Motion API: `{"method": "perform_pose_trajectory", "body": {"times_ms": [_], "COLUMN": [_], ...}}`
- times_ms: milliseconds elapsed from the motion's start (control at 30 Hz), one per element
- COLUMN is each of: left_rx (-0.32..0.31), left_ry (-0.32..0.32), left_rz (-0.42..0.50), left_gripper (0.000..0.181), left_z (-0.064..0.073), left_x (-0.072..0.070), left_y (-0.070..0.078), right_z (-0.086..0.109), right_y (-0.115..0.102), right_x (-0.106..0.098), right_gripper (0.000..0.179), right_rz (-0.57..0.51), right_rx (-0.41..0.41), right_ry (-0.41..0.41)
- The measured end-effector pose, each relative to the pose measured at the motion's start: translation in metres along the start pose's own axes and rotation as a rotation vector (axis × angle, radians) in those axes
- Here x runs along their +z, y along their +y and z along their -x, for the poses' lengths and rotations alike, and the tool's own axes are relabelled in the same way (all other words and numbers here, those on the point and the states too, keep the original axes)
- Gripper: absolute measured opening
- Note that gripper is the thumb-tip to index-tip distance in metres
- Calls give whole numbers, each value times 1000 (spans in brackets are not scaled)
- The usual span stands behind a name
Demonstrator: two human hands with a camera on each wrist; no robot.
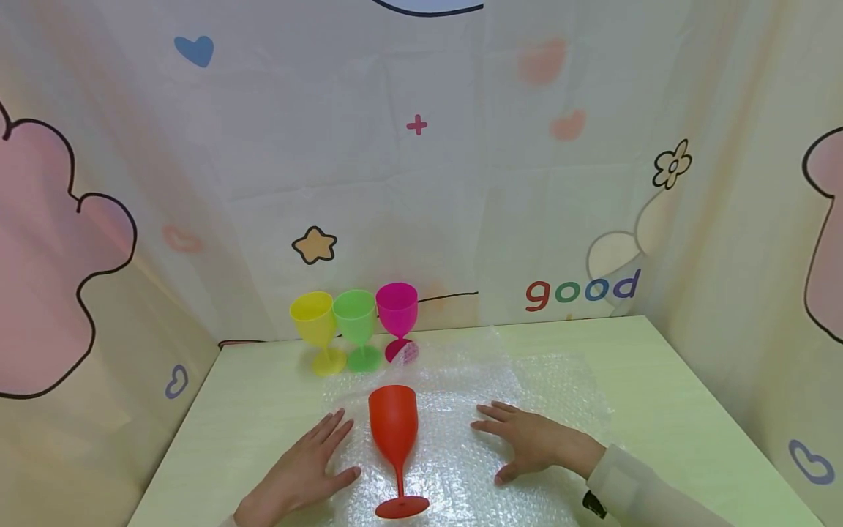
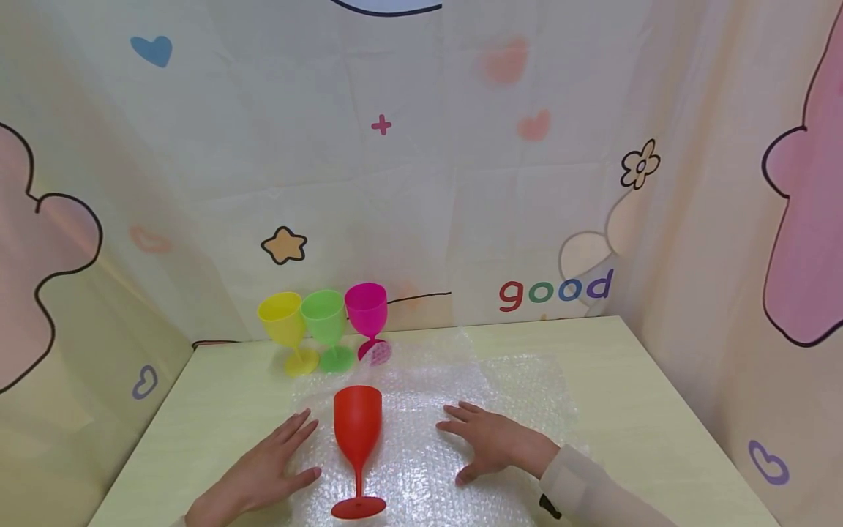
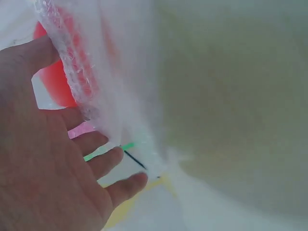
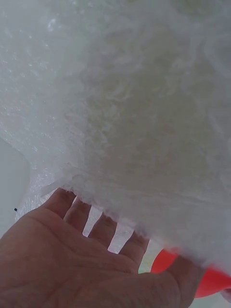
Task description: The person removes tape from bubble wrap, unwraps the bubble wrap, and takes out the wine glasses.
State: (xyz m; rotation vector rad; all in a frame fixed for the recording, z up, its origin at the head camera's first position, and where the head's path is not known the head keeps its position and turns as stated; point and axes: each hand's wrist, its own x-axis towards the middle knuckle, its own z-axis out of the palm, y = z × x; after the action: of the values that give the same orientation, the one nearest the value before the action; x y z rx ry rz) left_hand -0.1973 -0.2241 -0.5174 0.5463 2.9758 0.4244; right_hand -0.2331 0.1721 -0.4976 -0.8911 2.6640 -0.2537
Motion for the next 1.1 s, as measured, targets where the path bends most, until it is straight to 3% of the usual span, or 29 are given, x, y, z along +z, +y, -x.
{"method": "perform_pose_trajectory", "body": {"times_ms": [200,333,433,567,733,967,1100], "left_rx": [24,86,134,181,192,109,70], "left_ry": [89,86,53,-5,-53,-149,-190], "left_rz": [-112,-146,-169,-175,-165,-85,-60], "left_gripper": [81,83,88,95,102,113,116], "left_z": [2,-1,-7,-15,-18,-23,-26], "left_x": [-15,-27,-31,-26,-20,-13,-10], "left_y": [22,39,44,40,31,22,18], "right_z": [-1,-1,-2,-3,-3,-2,-1], "right_y": [-1,-1,-1,-1,0,0,1], "right_x": [1,1,1,2,3,2,3], "right_gripper": [86,85,85,85,85,86,95], "right_rz": [-11,-10,-10,-12,0,-10,-25], "right_rx": [21,27,32,43,45,47,66], "right_ry": [-13,-16,-15,-14,-12,-7,5]}}
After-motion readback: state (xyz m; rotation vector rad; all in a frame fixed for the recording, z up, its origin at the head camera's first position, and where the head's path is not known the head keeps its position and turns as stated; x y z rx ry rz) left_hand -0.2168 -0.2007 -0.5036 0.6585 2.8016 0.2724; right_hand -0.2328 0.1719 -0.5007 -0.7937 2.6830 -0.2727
